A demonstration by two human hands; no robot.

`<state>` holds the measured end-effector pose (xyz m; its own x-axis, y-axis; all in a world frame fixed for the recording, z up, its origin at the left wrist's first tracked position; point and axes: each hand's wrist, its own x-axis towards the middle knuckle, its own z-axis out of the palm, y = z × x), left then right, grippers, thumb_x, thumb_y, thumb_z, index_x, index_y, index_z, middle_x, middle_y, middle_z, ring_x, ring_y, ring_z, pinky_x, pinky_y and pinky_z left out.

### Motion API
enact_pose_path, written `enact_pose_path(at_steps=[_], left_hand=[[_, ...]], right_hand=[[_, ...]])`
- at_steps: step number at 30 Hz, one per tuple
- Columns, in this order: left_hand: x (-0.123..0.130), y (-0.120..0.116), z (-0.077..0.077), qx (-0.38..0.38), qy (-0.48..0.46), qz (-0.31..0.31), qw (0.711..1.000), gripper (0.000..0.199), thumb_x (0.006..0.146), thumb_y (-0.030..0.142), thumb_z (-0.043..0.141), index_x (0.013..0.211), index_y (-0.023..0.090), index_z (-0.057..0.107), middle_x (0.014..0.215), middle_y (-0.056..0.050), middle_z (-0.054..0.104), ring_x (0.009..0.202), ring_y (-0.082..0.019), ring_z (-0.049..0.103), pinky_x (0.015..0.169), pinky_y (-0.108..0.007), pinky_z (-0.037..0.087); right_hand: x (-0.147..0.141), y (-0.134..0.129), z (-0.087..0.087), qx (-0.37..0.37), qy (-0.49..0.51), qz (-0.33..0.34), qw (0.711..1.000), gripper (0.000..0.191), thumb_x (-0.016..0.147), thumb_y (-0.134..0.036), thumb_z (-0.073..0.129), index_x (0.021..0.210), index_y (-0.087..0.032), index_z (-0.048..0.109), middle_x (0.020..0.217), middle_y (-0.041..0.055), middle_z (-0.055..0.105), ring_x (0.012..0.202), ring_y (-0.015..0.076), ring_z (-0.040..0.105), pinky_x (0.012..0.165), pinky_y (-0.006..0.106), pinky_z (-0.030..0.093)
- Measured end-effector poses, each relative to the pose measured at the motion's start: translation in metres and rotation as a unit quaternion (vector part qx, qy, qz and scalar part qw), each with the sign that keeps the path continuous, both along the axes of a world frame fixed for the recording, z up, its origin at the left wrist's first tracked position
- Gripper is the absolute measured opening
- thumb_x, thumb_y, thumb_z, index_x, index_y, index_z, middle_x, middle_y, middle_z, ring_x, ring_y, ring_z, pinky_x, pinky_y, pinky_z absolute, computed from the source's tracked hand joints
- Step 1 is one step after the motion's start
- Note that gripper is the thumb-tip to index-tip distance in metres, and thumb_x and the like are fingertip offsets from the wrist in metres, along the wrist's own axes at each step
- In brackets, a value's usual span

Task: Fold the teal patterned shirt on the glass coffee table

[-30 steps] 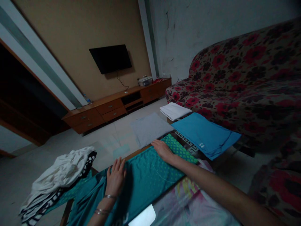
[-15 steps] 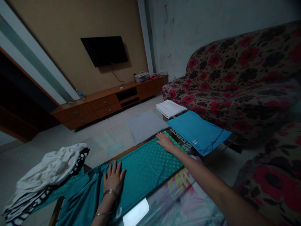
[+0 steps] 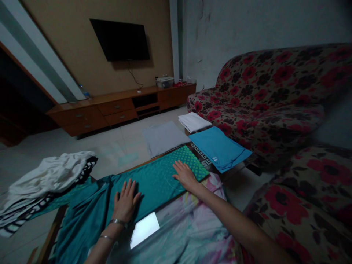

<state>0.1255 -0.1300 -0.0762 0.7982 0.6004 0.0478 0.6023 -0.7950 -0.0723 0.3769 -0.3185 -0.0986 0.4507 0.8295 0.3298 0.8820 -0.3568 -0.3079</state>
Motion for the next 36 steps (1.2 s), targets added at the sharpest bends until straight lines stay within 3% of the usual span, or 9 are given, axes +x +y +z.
enact_pose_path(at_steps=[4, 8, 15, 19, 23, 26, 30, 33, 36], left_hand=[[-0.007, -0.003, -0.007, -0.005, 0.011, 0.007, 1.0, 0.056, 0.095, 0.044, 0.028, 0.146, 0.021, 0.03, 0.155, -0.005, 0.021, 0.143, -0.026, 0.016, 0.111, -0.054, 0.021], [-0.012, -0.008, -0.005, -0.019, -0.003, 0.013, 1.0, 0.057, 0.094, 0.047, 0.032, 0.145, 0.023, 0.032, 0.154, -0.005, 0.023, 0.143, -0.027, 0.016, 0.112, -0.053, 0.019], [-0.026, -0.012, -0.009, -0.065, -0.076, 0.016, 0.995, 0.059, 0.091, 0.052, 0.038, 0.144, 0.026, 0.035, 0.154, -0.005, 0.025, 0.142, -0.029, 0.017, 0.112, -0.056, 0.016], [-0.034, -0.018, -0.006, -0.104, -0.122, 0.017, 0.987, 0.058, 0.09, 0.052, 0.043, 0.141, 0.025, 0.04, 0.152, -0.01, 0.029, 0.142, -0.029, 0.019, 0.112, -0.056, 0.017], [-0.054, -0.043, 0.012, -0.127, -0.218, 0.046, 0.967, 0.052, 0.089, 0.042, 0.05, 0.136, 0.02, 0.045, 0.15, -0.014, 0.032, 0.141, -0.028, 0.021, 0.11, -0.055, 0.022], [-0.081, -0.071, 0.029, -0.114, -0.304, 0.057, 0.944, 0.044, 0.086, 0.029, 0.056, 0.129, 0.022, 0.05, 0.145, -0.012, 0.039, 0.138, -0.028, 0.025, 0.108, -0.053, 0.025], [-0.128, -0.094, 0.044, -0.09, -0.411, 0.132, 0.898, 0.029, 0.088, 0.018, 0.05, 0.115, 0.02, 0.058, 0.128, -0.009, 0.053, 0.127, -0.025, 0.039, 0.102, -0.046, 0.033], [-0.165, -0.094, 0.04, -0.067, -0.455, 0.207, 0.863, 0.021, 0.089, 0.015, 0.047, 0.104, 0.019, 0.061, 0.113, -0.008, 0.058, 0.114, -0.023, 0.047, 0.095, -0.043, 0.038], [-0.191, -0.094, 0.024, -0.054, -0.46, 0.254, 0.849, 0.019, 0.088, 0.012, 0.045, 0.096, 0.019, 0.061, 0.104, -0.006, 0.059, 0.104, -0.022, 0.05, 0.092, -0.043, 0.039]], right_hand=[[0.021, -0.03, -0.01, -0.026, -0.005, -0.018, 0.999, 0.046, 0.091, -0.038, 0.049, 0.131, -0.014, 0.053, 0.142, 0.012, 0.045, 0.134, 0.0273, 0.037, 0.109, 0.045, 0.031], [0.047, -0.055, -0.028, -0.038, -0.044, -0.018, 0.998, 0.047, 0.093, -0.037, 0.043, 0.132, -0.012, 0.051, 0.142, 0.0127, 0.045, 0.134, 0.0271, 0.037, 0.109, 0.044, 0.03], [0.074, -0.072, -0.061, -0.043, -0.093, -0.001, 0.995, 0.053, 0.093, -0.042, 0.032, 0.133, -0.012, 0.049, 0.142, 0.014, 0.045, 0.135, 0.0261, 0.035, 0.107, 0.044, 0.033], [0.083, -0.081, -0.064, -0.06, -0.103, 0.045, 0.992, 0.057, 0.092, -0.044, 0.031, 0.129, -0.006, 0.052, 0.139, 0.0179, 0.047, 0.133, 0.0288, 0.039, 0.106, 0.045, 0.036], [0.081, -0.066, -0.046, -0.055, -0.096, 0.076, 0.991, 0.057, 0.089, -0.048, 0.034, 0.121, -0.007, 0.058, 0.129, 0.0191, 0.056, 0.126, 0.0326, 0.047, 0.104, 0.048, 0.038], [0.049, -0.024, -0.013, -0.032, -0.065, 0.103, 0.992, 0.052, 0.088, -0.047, 0.038, 0.118, -0.01, 0.061, 0.119, 0.0175, 0.063, 0.115, 0.0323, 0.056, 0.099, 0.049, 0.042], [-0.046, 0.065, 0.042, -0.013, 0.005, 0.215, 0.977, 0.04, 0.089, -0.042, 0.043, 0.107, -0.015, 0.067, 0.108, 0.0132, 0.068, 0.103, 0.0279, 0.062, 0.094, 0.044, 0.046], [-0.139, 0.135, 0.072, -0.023, 0.067, 0.337, 0.939, 0.03, 0.089, -0.034, 0.046, 0.102, -0.019, 0.069, 0.103, 0.0092, 0.07, 0.096, 0.0231, 0.064, 0.088, 0.039, 0.048], [-0.231, 0.19, 0.086, -0.054, 0.054, 0.456, 0.887, 0.022, 0.087, -0.024, 0.054, 0.104, -0.021, 0.067, 0.102, 0.0072, 0.069, 0.099, 0.0211, 0.061, 0.088, 0.035, 0.046]])
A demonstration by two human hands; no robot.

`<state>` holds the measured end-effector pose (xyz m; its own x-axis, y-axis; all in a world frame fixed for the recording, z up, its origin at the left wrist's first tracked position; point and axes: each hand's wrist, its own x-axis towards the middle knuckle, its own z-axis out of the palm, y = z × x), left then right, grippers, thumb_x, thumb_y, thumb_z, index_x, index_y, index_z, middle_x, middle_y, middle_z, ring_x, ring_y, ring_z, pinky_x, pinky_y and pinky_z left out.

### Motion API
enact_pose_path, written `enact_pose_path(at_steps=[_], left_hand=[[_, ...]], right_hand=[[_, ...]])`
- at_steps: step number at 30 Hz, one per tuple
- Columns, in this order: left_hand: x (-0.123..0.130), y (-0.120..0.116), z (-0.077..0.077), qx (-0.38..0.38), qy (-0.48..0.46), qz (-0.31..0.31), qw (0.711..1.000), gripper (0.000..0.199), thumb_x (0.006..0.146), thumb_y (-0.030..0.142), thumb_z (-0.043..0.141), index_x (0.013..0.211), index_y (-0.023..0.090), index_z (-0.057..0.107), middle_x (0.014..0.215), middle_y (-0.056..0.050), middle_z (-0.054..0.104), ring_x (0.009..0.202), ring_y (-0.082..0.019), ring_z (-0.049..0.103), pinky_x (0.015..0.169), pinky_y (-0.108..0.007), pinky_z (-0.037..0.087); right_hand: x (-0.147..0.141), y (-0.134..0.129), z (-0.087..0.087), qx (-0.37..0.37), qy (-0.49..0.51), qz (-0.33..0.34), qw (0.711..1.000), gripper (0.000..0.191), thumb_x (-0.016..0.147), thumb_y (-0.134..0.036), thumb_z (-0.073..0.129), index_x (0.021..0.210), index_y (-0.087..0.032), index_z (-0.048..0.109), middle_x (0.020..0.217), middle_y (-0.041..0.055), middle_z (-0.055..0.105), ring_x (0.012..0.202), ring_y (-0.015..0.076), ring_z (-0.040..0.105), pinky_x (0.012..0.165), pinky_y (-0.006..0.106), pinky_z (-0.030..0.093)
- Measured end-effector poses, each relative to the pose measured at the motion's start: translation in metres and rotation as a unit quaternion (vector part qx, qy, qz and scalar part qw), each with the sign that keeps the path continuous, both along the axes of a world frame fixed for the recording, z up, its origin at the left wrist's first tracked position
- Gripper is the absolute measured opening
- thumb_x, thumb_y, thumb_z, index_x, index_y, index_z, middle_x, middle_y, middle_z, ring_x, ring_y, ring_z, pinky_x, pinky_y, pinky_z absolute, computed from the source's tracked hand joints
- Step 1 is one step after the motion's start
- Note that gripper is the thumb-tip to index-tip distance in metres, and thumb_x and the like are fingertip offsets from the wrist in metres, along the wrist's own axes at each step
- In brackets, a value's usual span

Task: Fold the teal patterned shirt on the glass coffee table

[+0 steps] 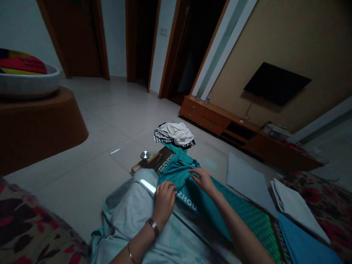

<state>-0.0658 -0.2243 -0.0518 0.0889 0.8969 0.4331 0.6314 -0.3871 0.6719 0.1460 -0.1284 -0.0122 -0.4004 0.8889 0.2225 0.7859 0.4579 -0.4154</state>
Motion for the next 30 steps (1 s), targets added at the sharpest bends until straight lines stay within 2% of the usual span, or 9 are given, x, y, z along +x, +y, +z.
enact_pose_path(at_steps=[3, 5, 6, 9, 14, 19, 22, 26, 30], left_hand=[[-0.013, -0.007, -0.017, -0.003, 0.007, 0.006, 1.0, 0.022, 0.087, 0.008, 0.045, 0.096, 0.019, 0.061, 0.104, -0.006, 0.059, 0.104, -0.021, 0.05, 0.095, -0.043, 0.039], [-0.016, -0.013, -0.025, -0.002, 0.006, -0.001, 1.0, 0.024, 0.086, 0.007, 0.045, 0.097, 0.02, 0.061, 0.107, -0.006, 0.059, 0.108, -0.021, 0.049, 0.097, -0.044, 0.038], [-0.017, -0.015, -0.027, -0.003, 0.003, -0.002, 1.0, 0.024, 0.085, 0.007, 0.045, 0.098, 0.02, 0.061, 0.109, -0.006, 0.058, 0.11, -0.022, 0.049, 0.099, -0.044, 0.038], [-0.019, -0.015, -0.031, -0.01, -0.021, 0.013, 1.0, 0.028, 0.086, 0.007, 0.043, 0.102, 0.022, 0.061, 0.115, -0.007, 0.056, 0.113, -0.022, 0.048, 0.099, -0.045, 0.04], [-0.024, -0.006, -0.035, -0.018, -0.053, 0.063, 0.996, 0.039, 0.085, 0.008, 0.044, 0.12, 0.021, 0.052, 0.126, -0.01, 0.047, 0.118, -0.022, 0.045, 0.101, -0.043, 0.04], [-0.024, -0.005, -0.035, -0.04, -0.024, 0.069, 0.997, 0.046, 0.084, 0.009, 0.046, 0.128, 0.022, 0.046, 0.127, -0.009, 0.048, 0.118, -0.023, 0.044, 0.101, -0.041, 0.038], [-0.026, -0.006, -0.034, -0.053, 0.002, 0.076, 0.996, 0.047, 0.084, 0.01, 0.048, 0.129, 0.021, 0.045, 0.119, -0.009, 0.055, 0.113, -0.024, 0.046, 0.098, -0.043, 0.036], [-0.035, -0.003, -0.029, -0.054, 0.036, 0.102, 0.993, 0.045, 0.084, 0.013, 0.051, 0.128, 0.02, 0.046, 0.106, -0.008, 0.06, 0.103, -0.024, 0.05, 0.098, -0.045, 0.032], [-0.045, 0.0, -0.025, -0.055, 0.065, 0.119, 0.989, 0.046, 0.083, 0.018, 0.055, 0.128, 0.019, 0.046, 0.106, -0.008, 0.06, 0.102, -0.025, 0.049, 0.097, -0.045, 0.031]], right_hand=[[-0.071, 0.032, 0.003, 0.017, -0.073, 0.086, 0.993, 0.036, 0.08, -0.021, 0.064, 0.116, -0.022, 0.061, 0.113, 0.008, 0.063, 0.108, 0.0229, 0.052, 0.089, 0.037, 0.042], [-0.099, 0.041, 0.0, 0.031, -0.132, 0.106, 0.985, 0.04, 0.078, -0.022, 0.068, 0.117, -0.021, 0.059, 0.114, 0.0089, 0.061, 0.108, 0.0252, 0.048, 0.087, 0.039, 0.04], [-0.106, 0.042, -0.002, 0.036, -0.157, 0.11, 0.981, 0.035, 0.078, -0.022, 0.068, 0.112, -0.021, 0.061, 0.111, 0.0088, 0.061, 0.106, 0.0257, 0.047, 0.085, 0.039, 0.039], [-0.104, 0.035, -0.01, 0.054, -0.18, 0.105, 0.977, 0.01, 0.08, -0.014, 0.061, 0.089, -0.02, 0.063, 0.094, 0.0067, 0.062, 0.097, 0.0238, 0.047, 0.082, 0.037, 0.035], [-0.068, 0.008, -0.025, 0.078, -0.106, 0.109, 0.985, 0.018, 0.084, -0.006, 0.048, 0.082, -0.02, 0.059, 0.091, 0.0049, 0.061, 0.092, 0.02, 0.047, 0.082, 0.034, 0.032], [-0.051, -0.003, -0.03, 0.065, -0.089, 0.108, 0.988, 0.018, 0.086, -0.007, 0.047, 0.083, -0.02, 0.059, 0.092, 0.0044, 0.064, 0.093, 0.0197, 0.048, 0.083, 0.034, 0.031], [-0.055, 0.006, -0.025, 0.066, -0.072, 0.102, 0.99, 0.019, 0.087, -0.008, 0.047, 0.088, -0.02, 0.061, 0.089, 0.0043, 0.064, 0.094, 0.0204, 0.049, 0.084, 0.034, 0.031], [-0.075, 0.033, -0.016, 0.055, -0.048, 0.11, 0.991, 0.02, 0.087, -0.011, 0.049, 0.094, -0.021, 0.064, 0.09, 0.0046, 0.066, 0.095, 0.021, 0.049, 0.084, 0.034, 0.032], [-0.096, 0.061, -0.014, 0.0, -0.054, 0.122, 0.991, 0.021, 0.083, -0.01, 0.052, 0.093, -0.021, 0.067, 0.092, 0.0041, 0.067, 0.096, 0.0214, 0.05, 0.084, 0.035, 0.035]])
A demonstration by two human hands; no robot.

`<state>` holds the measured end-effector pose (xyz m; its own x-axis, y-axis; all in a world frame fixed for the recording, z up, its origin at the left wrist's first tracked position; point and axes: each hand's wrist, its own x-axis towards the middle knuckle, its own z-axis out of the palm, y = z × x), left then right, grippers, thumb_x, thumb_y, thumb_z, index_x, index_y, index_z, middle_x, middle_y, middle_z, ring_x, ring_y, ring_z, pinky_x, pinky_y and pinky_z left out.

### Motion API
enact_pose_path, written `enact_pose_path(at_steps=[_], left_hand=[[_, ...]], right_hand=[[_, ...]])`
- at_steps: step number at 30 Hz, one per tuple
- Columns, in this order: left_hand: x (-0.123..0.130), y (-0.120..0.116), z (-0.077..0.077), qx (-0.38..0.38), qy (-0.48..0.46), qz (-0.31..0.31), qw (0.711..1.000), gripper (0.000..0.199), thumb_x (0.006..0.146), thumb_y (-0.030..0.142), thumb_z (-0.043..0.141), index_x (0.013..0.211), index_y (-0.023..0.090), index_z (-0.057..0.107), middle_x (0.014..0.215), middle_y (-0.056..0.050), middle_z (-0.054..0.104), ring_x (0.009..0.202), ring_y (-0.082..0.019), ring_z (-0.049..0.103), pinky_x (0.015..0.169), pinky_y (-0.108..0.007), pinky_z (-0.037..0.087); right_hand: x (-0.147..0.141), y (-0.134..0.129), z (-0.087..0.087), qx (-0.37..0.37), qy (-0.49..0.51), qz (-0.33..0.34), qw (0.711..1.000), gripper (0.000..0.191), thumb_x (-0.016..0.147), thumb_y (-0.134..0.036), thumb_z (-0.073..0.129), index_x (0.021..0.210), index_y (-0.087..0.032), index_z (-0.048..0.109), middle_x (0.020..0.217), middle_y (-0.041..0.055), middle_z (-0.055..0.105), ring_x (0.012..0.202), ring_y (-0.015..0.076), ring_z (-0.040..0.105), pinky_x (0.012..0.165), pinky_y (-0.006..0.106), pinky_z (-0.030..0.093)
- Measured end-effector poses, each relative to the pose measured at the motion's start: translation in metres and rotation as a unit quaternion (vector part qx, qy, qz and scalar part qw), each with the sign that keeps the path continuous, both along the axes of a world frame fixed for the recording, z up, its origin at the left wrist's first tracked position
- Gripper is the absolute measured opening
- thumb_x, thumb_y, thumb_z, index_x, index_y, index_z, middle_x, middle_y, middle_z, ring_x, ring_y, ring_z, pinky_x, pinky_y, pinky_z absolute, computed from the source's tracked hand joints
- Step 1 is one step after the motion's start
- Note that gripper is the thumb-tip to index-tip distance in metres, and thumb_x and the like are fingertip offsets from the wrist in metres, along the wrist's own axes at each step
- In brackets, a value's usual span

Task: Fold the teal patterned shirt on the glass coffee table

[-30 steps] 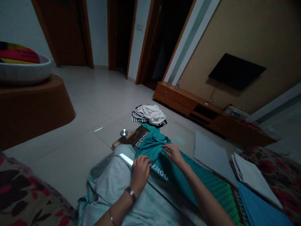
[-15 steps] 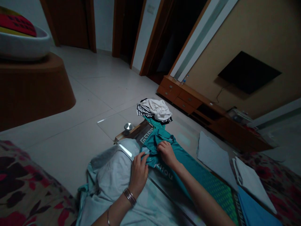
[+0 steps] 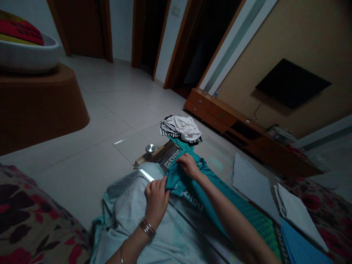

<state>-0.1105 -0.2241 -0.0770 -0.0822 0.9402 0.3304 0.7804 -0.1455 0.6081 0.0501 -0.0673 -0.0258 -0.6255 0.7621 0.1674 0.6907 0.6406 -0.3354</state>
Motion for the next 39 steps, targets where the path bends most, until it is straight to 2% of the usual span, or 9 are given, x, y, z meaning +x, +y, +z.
enact_pose_path(at_steps=[9, 15, 21, 23, 27, 29, 32, 36, 39], left_hand=[[-0.007, 0.004, 0.0, 0.002, -0.019, -0.034, 0.999, 0.047, 0.081, 0.01, 0.049, 0.128, 0.019, 0.047, 0.104, -0.007, 0.062, 0.099, -0.023, 0.051, 0.094, -0.042, 0.033], [-0.032, 0.022, 0.026, 0.028, -0.015, 0.034, 0.999, 0.036, 0.081, 0.009, 0.043, 0.114, 0.019, 0.055, 0.104, -0.007, 0.063, 0.102, -0.024, 0.051, 0.095, -0.043, 0.031], [-0.053, 0.043, 0.039, 0.006, 0.053, 0.056, 0.997, 0.036, 0.075, 0.004, 0.042, 0.103, 0.019, 0.06, 0.104, -0.008, 0.06, 0.106, -0.027, 0.048, 0.094, -0.046, 0.031], [-0.043, 0.052, 0.043, 0.024, 0.053, 0.036, 0.998, 0.035, 0.076, 0.004, 0.043, 0.103, 0.019, 0.06, 0.108, -0.009, 0.059, 0.108, -0.026, 0.047, 0.096, -0.045, 0.031], [-0.005, 0.08, 0.049, 0.052, 0.049, -0.095, 0.993, 0.031, 0.079, 0.005, 0.044, 0.103, 0.019, 0.06, 0.11, -0.008, 0.058, 0.109, -0.022, 0.047, 0.095, -0.039, 0.035], [0.013, 0.096, 0.046, 0.032, 0.069, -0.124, 0.989, 0.03, 0.081, 0.006, 0.044, 0.102, 0.019, 0.06, 0.109, -0.008, 0.057, 0.107, -0.022, 0.047, 0.092, -0.037, 0.038], [0.026, 0.115, 0.031, -0.019, 0.102, -0.108, 0.989, 0.027, 0.082, 0.007, 0.044, 0.099, 0.018, 0.061, 0.104, -0.009, 0.056, 0.102, -0.022, 0.048, 0.085, -0.035, 0.041], [0.025, 0.123, 0.01, -0.018, 0.127, -0.085, 0.988, 0.023, 0.084, 0.011, 0.045, 0.098, 0.019, 0.06, 0.103, -0.009, 0.053, 0.099, -0.023, 0.047, 0.081, -0.036, 0.04], [0.025, 0.121, 0.004, 0.006, 0.146, -0.071, 0.987, 0.02, 0.084, 0.012, 0.046, 0.097, 0.019, 0.06, 0.105, -0.009, 0.052, 0.098, -0.023, 0.046, 0.082, -0.037, 0.039]], right_hand=[[-0.02, 0.022, 0.002, -0.068, -0.113, 0.101, 0.986, 0.031, 0.067, -0.01, 0.073, 0.095, -0.023, 0.07, 0.096, 0.0019, 0.067, 0.097, 0.021, 0.053, 0.085, 0.032, 0.037], [-0.025, 0.025, 0.002, -0.026, -0.057, 0.024, 0.998, 0.014, 0.082, -0.02, 0.063, 0.094, -0.021, 0.07, 0.096, 0.0042, 0.069, 0.094, 0.02, 0.056, 0.083, 0.03, 0.04], [0.031, 0.036, -0.007, 0.017, 0.068, -0.155, 0.985, 0.016, 0.087, -0.024, 0.054, 0.092, -0.019, 0.068, 0.095, 0.0065, 0.068, 0.092, 0.0197, 0.058, 0.086, 0.033, 0.042], [0.048, 0.037, -0.012, 0.026, 0.056, -0.197, 0.979, 0.016, 0.085, -0.021, 0.054, 0.093, -0.018, 0.067, 0.095, 0.007, 0.066, 0.091, 0.0197, 0.057, 0.086, 0.034, 0.042], [0.047, 0.035, -0.019, 0.063, 0.006, -0.185, 0.981, 0.035, 0.083, -0.027, 0.059, 0.117, -0.018, 0.058, 0.109, 0.0106, 0.06, 0.102, 0.0224, 0.052, 0.089, 0.035, 0.04], [0.036, 0.036, -0.021, 0.078, -0.026, -0.178, 0.981, 0.049, 0.081, -0.03, 0.062, 0.127, -0.018, 0.052, 0.116, 0.0129, 0.056, 0.108, 0.0251, 0.048, 0.09, 0.037, 0.039], [0.025, 0.04, -0.021, 0.055, -0.06, -0.189, 0.979, 0.034, 0.08, -0.021, 0.059, 0.114, -0.018, 0.061, 0.108, 0.0113, 0.061, 0.106, 0.0257, 0.049, 0.09, 0.038, 0.038], [0.038, 0.033, -0.01, 0.033, 0.05, -0.259, 0.964, 0.024, 0.082, -0.013, 0.05, 0.098, -0.015, 0.067, 0.1, 0.0096, 0.065, 0.098, 0.0222, 0.056, 0.089, 0.035, 0.041], [0.064, 0.014, 0.008, -0.154, 0.098, -0.122, 0.976, 0.024, 0.081, -0.027, 0.059, 0.101, -0.016, 0.068, 0.097, 0.006, 0.068, 0.088, 0.0195, 0.061, 0.08, 0.031, 0.046]])
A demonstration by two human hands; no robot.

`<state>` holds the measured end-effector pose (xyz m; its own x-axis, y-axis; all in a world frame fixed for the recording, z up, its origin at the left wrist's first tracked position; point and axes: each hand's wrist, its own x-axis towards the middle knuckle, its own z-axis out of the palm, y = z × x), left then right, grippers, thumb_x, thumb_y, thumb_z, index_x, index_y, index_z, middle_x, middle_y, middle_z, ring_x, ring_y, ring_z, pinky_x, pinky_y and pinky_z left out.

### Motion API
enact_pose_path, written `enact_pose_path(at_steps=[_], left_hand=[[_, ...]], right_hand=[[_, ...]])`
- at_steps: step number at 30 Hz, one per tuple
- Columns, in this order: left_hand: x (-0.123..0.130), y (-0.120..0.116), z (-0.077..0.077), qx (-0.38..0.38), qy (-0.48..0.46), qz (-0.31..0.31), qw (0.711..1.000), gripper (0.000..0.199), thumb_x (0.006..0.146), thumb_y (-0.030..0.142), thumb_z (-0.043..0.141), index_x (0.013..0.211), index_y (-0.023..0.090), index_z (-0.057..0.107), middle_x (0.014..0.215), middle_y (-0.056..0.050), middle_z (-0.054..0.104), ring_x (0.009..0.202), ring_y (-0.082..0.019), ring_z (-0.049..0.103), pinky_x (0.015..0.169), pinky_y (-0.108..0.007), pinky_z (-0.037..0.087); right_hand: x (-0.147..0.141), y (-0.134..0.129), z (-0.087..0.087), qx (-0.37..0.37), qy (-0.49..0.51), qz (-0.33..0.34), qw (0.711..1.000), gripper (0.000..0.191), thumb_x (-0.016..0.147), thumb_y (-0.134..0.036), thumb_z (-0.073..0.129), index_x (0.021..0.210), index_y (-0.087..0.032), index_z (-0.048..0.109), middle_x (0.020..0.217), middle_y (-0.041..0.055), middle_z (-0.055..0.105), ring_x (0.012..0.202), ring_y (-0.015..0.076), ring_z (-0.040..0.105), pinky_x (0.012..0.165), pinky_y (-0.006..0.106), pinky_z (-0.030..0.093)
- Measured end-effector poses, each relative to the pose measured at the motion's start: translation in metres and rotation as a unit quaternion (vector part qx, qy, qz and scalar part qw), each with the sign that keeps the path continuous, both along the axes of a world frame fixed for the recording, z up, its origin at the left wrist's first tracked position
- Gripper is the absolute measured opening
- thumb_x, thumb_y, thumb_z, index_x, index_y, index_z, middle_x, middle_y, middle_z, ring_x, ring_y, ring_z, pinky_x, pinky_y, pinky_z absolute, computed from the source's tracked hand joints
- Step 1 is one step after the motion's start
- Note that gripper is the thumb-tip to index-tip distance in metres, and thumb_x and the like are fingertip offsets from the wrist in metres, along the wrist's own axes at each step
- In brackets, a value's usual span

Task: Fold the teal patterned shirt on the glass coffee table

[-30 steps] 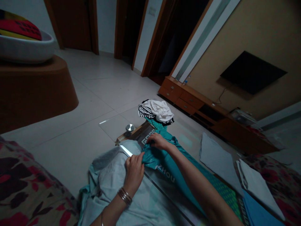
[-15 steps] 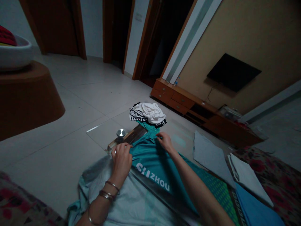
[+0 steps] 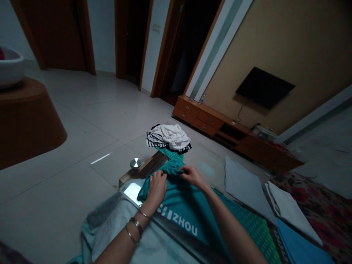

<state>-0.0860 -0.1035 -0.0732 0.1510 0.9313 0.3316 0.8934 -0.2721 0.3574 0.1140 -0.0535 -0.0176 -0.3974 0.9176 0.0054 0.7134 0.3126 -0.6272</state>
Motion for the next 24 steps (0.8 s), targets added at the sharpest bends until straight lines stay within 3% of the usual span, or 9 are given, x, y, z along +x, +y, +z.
enact_pose_path(at_steps=[2, 3, 7, 10, 14, 16, 19, 21, 24], left_hand=[[0.001, -0.001, 0.0, 0.006, 0.005, 0.006, 1.0, 0.019, 0.084, 0.012, 0.046, 0.094, 0.018, 0.06, 0.106, -0.009, 0.051, 0.098, -0.024, 0.046, 0.082, -0.038, 0.039], [0.002, -0.001, 0.0, 0.007, 0.005, 0.007, 1.0, 0.018, 0.084, 0.011, 0.045, 0.093, 0.018, 0.06, 0.107, -0.009, 0.051, 0.098, -0.024, 0.046, 0.082, -0.038, 0.039], [0.003, 0.0, 0.0, 0.0, 0.011, 0.007, 1.0, 0.019, 0.085, 0.011, 0.043, 0.093, 0.018, 0.06, 0.107, -0.009, 0.052, 0.099, -0.024, 0.045, 0.081, -0.038, 0.038], [0.003, 0.001, 0.001, -0.012, 0.021, 0.01, 1.0, 0.019, 0.086, 0.012, 0.044, 0.095, 0.018, 0.059, 0.107, -0.008, 0.052, 0.1, -0.024, 0.045, 0.081, -0.037, 0.037], [0.002, 0.0, 0.003, -0.015, 0.025, 0.011, 0.999, 0.019, 0.087, 0.013, 0.043, 0.096, 0.018, 0.059, 0.106, -0.008, 0.052, 0.099, -0.023, 0.044, 0.081, -0.036, 0.036], [0.002, 0.0, 0.003, -0.02, 0.024, 0.01, 0.999, 0.018, 0.087, 0.013, 0.044, 0.095, 0.019, 0.059, 0.105, -0.008, 0.052, 0.099, -0.023, 0.044, 0.081, -0.036, 0.036], [0.003, 0.001, 0.001, -0.025, 0.023, 0.012, 0.999, 0.019, 0.087, 0.013, 0.042, 0.094, 0.018, 0.06, 0.105, -0.008, 0.052, 0.098, -0.023, 0.044, 0.08, -0.036, 0.035], [0.003, 0.002, 0.0, -0.022, 0.024, 0.013, 0.999, 0.022, 0.089, 0.012, 0.039, 0.094, 0.018, 0.06, 0.105, -0.008, 0.052, 0.098, -0.023, 0.045, 0.08, -0.036, 0.035], [0.004, 0.002, -0.001, -0.014, 0.027, 0.013, 0.999, 0.023, 0.09, 0.013, 0.038, 0.093, 0.018, 0.06, 0.104, -0.008, 0.052, 0.097, -0.023, 0.045, 0.078, -0.036, 0.035]], right_hand=[[0.015, -0.006, 0.012, -0.147, 0.035, 0.132, 0.98, 0.034, 0.08, -0.04, 0.063, 0.105, -0.018, 0.068, 0.094, 0.0038, 0.07, 0.084, 0.0181, 0.063, 0.076, 0.029, 0.048], [0.021, -0.004, 0.016, -0.176, 0.043, 0.142, 0.973, 0.037, 0.08, -0.043, 0.061, 0.106, -0.018, 0.067, 0.094, 0.0036, 0.07, 0.084, 0.0178, 0.063, 0.076, 0.029, 0.048], [0.025, 0.031, 0.013, -0.048, -0.058, -0.117, 0.99, 0.028, 0.085, -0.037, 0.056, 0.096, -0.015, 0.068, 0.094, 0.0069, 0.07, 0.085, 0.0183, 0.063, 0.074, 0.027, 0.046], [0.014, 0.056, 0.001, -0.028, -0.124, -0.186, 0.974, 0.019, 0.074, -0.028, 0.068, 0.084, -0.013, 0.068, 0.084, 0.0093, 0.069, 0.079, 0.0209, 0.062, 0.07, 0.028, 0.044], [0.0, 0.043, -0.006, 0.006, -0.116, -0.147, 0.982, 0.012, 0.07, -0.018, 0.067, 0.082, -0.016, 0.066, 0.091, 0.0068, 0.067, 0.092, 0.0213, 0.059, 0.08, 0.028, 0.041], [0.004, 0.021, -0.001, -0.006, -0.077, -0.037, 0.996, 0.013, 0.071, -0.019, 0.067, 0.084, -0.019, 0.067, 0.096, 0.0041, 0.066, 0.099, 0.0193, 0.056, 0.087, 0.028, 0.039], [0.026, -0.009, 0.013, -0.125, 0.039, 0.137, 0.982, 0.02, 0.075, -0.034, 0.068, 0.088, -0.018, 0.069, 0.092, 0.0033, 0.068, 0.09, 0.0175, 0.059, 0.083, 0.027, 0.042], [0.045, -0.017, 0.021, -0.168, 0.099, 0.104, 0.975, 0.03, 0.077, -0.043, 0.066, 0.088, -0.016, 0.069, 0.086, 0.004, 0.068, 0.08, 0.0163, 0.059, 0.076, 0.027, 0.044], [0.06, -0.011, 0.019, -0.126, 0.139, -0.018, 0.982, 0.035, 0.073, -0.047, 0.067, 0.083, -0.015, 0.068, 0.08, 0.0038, 0.067, 0.074, 0.0153, 0.058, 0.071, 0.026, 0.044]])
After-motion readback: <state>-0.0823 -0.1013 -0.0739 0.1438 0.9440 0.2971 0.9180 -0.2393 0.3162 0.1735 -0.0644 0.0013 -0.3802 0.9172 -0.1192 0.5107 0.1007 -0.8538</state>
